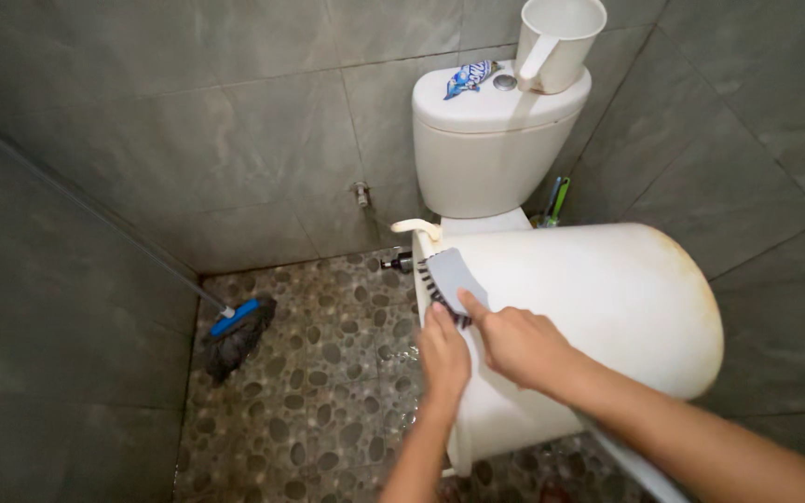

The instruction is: The person scrubs the interior and exterior surfaces of a large white plastic bucket with a long-handled brush and water while it is positioned next to a toilet.

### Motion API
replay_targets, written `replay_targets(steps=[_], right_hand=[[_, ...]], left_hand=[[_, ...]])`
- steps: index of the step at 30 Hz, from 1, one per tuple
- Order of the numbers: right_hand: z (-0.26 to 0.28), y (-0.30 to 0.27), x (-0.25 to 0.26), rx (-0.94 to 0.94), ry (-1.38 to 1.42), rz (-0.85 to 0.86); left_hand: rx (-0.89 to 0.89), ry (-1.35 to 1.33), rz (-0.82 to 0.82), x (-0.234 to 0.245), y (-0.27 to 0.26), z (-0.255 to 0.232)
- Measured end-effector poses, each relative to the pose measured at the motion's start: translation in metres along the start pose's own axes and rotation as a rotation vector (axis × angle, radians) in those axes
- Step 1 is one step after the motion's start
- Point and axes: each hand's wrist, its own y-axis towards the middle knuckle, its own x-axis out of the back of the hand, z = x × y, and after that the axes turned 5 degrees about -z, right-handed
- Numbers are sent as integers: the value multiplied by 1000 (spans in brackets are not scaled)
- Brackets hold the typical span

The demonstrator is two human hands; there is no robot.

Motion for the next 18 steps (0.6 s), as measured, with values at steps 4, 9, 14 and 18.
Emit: replay_targets(steps=[4,9,14,18], right_hand=[[-12,54,2,71,-21,-160],[-1,89,-4,77,-19,-139],[10,24,-19,98,-5,55],[5,60,-13,63,10,-100]], left_hand=[[-73,48,51,7,-21,-11],[15,63,51,21,-27,2],[-116,26,-1,26,-10,21],[-13,109,70,22,-27,10]])
